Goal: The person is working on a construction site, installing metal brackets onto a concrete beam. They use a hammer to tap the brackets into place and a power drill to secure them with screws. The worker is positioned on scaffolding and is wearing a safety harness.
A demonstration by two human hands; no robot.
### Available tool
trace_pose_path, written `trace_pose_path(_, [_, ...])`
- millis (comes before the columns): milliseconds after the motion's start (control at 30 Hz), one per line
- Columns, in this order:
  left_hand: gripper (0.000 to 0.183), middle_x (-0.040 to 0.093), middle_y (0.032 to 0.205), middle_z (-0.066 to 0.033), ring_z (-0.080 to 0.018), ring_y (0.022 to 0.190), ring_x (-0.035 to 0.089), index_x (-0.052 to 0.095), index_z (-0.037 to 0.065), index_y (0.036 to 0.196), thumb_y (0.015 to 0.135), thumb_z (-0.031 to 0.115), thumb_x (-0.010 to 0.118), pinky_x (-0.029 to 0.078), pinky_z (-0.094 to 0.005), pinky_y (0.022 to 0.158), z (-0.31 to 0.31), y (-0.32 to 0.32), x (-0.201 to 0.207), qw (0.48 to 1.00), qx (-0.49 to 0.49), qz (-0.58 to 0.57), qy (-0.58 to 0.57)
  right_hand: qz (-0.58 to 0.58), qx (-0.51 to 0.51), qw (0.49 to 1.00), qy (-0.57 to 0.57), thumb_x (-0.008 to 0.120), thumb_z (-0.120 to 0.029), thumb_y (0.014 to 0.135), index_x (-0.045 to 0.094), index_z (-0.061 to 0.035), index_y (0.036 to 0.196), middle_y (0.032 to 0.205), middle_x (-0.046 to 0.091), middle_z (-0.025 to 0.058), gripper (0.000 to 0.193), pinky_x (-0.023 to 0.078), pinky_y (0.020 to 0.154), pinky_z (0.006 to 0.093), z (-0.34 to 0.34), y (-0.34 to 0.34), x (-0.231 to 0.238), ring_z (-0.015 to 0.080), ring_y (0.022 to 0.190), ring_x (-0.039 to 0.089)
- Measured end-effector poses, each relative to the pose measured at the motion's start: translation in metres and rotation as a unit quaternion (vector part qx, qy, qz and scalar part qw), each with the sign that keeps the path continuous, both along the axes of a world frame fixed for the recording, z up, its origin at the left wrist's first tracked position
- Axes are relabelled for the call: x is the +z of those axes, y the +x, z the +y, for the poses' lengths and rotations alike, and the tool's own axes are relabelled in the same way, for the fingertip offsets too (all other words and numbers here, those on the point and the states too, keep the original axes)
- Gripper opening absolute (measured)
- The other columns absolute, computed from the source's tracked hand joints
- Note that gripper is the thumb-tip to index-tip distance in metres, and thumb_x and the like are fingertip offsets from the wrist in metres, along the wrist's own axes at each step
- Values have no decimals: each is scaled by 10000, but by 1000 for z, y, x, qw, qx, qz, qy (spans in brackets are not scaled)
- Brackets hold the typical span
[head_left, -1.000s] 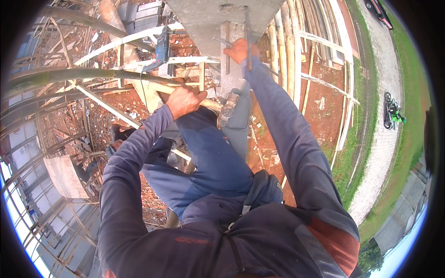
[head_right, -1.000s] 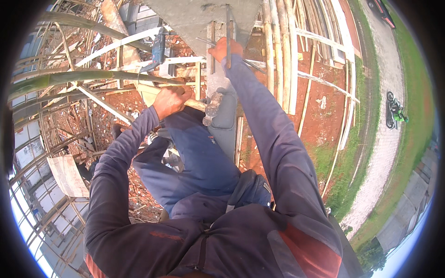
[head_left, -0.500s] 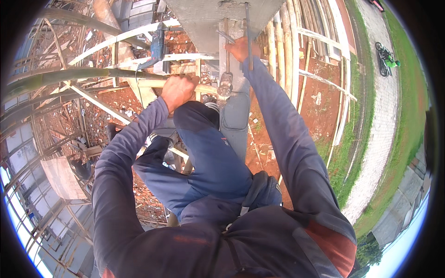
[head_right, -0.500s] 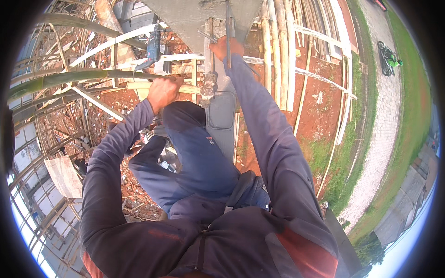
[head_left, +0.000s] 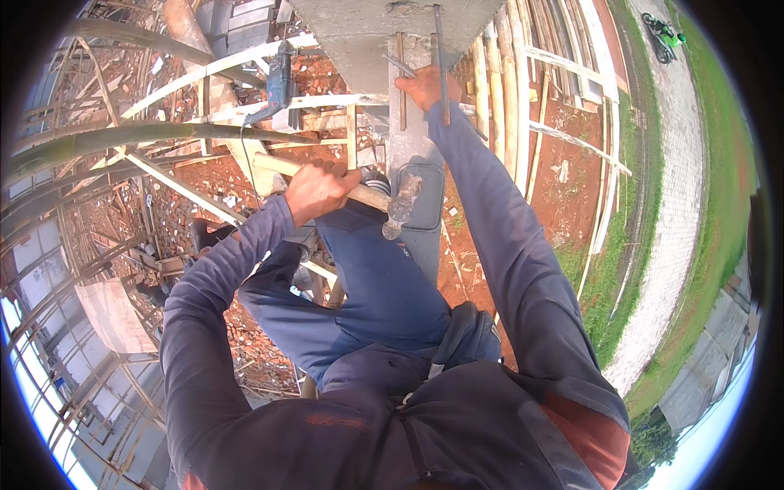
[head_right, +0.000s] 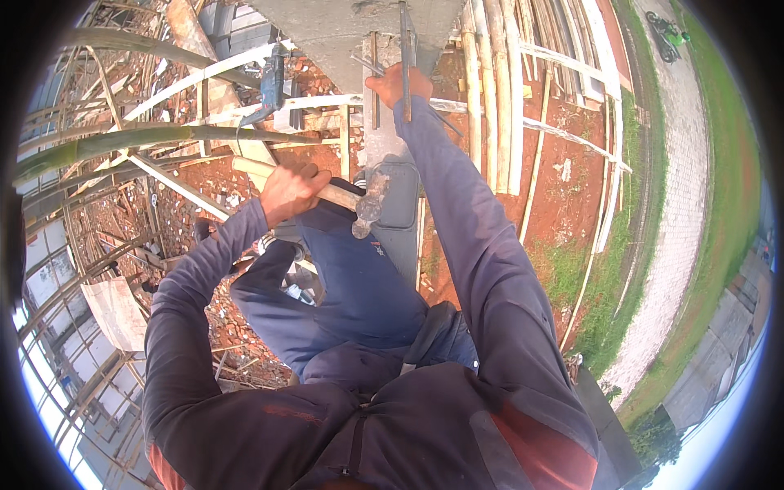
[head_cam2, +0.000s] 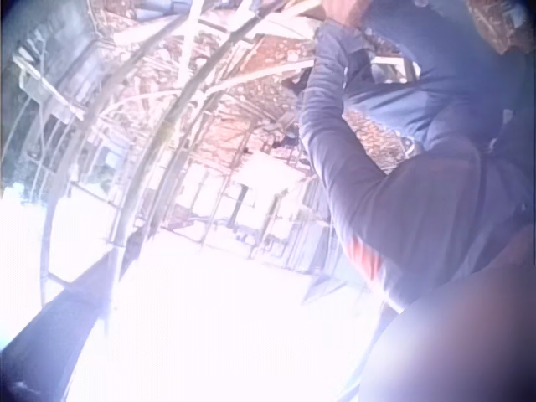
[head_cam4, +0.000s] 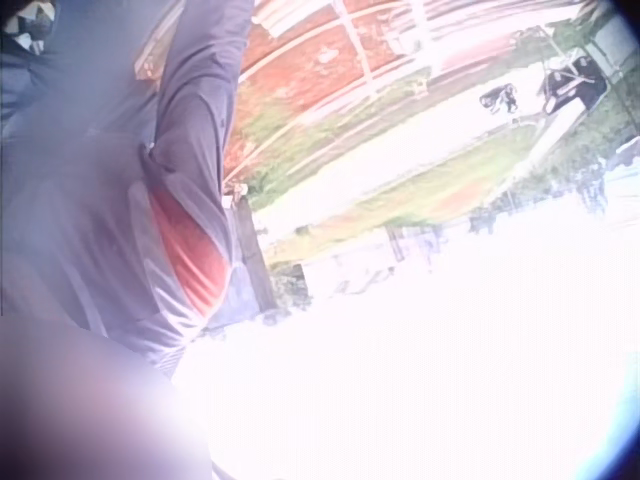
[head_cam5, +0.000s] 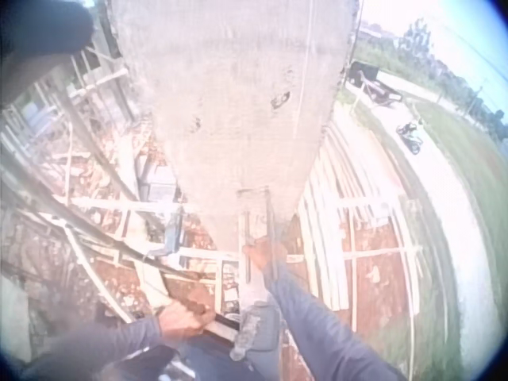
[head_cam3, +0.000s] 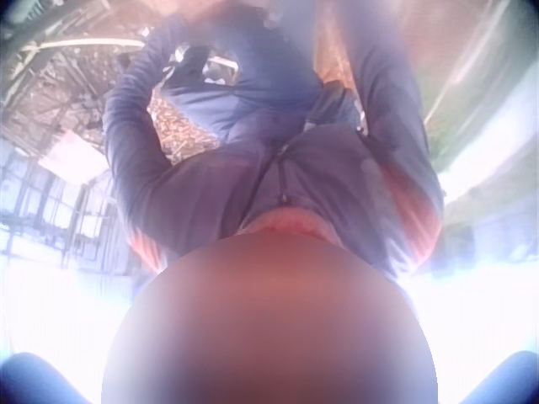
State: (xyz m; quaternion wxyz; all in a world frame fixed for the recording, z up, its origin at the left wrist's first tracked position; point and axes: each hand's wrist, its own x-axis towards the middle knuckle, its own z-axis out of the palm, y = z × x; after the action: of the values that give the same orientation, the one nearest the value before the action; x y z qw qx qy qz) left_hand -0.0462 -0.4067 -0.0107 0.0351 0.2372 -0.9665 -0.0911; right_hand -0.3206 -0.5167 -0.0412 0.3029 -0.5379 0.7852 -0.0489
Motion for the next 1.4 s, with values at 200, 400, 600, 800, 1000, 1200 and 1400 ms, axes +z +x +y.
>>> trace_pose_path(200, [159,595,715,-83,-260,594,647,573,104,895,757,145,641,508,-389,506,5,-12,-2,999,44,-3,1,16,-5,999,-33,596,-629,780,722,-53,1047,1080,717,161,647,543,859,419,6,-2,-6,320,1003,694])
trace_pose_path(400, [247,617,767,-89,-275,659,658,583,83,933,707,127,672,516,-399,533,-8,-12,-10,1000,-24,11,-13,-66,15,997,39,610,-637,796,738,-85,1007,1100,711,151,604,532,875,431,-10,-17,-19,327,1014,688])
trace_pose_path(600, [206,567,711,-102,-327,636,640,553,79,885,718,126,663,520,-423,555,-27,-6,-20,989,128,-74,13,-66,19,998,4,598,-616,813,744,-95,931,1042,720,139,553,527,875,433,-5,-12,-22,326,997,687])
trace_pose_path(800, [235,585,769,-93,-284,734,642,560,99,869,669,122,681,524,-412,596,8,6,-4,997,68,-19,-3,-69,63,994,-49,577,-569,835,735,-64,927,987,721,158,536,534,814,431,-13,-5,-48,304,922,693])
trace_pose_path(1000, [297,574,770,-65,-278,718,651,583,109,911,650,156,718,517,-416,565,-5,4,-2,990,128,-59,6,-400,19,914,55,690,-366,875,706,-3,946,882,738,90,370,416,524,306,-25,-25,-36,130,593,504])
trace_pose_path(1200, [174,628,673,-106,-277,589,657,578,65,896,748,135,637,506,-407,498,-22,-3,-8,997,69,-23,5,-402,-21,912,77,716,-291,891,687,-1,1035,898,750,66,325,263,441,219,-21,-28,-38,48,562,364])
trace_pose_path(1400, [175,516,688,-45,-240,650,628,551,110,840,720,178,658,516,-372,555,22,3,4,997,-54,43,22,-412,-19,909,63,722,-310,897,691,-15,1024,885,750,55,323,255,434,224,-15,-28,-23,45,556,369])
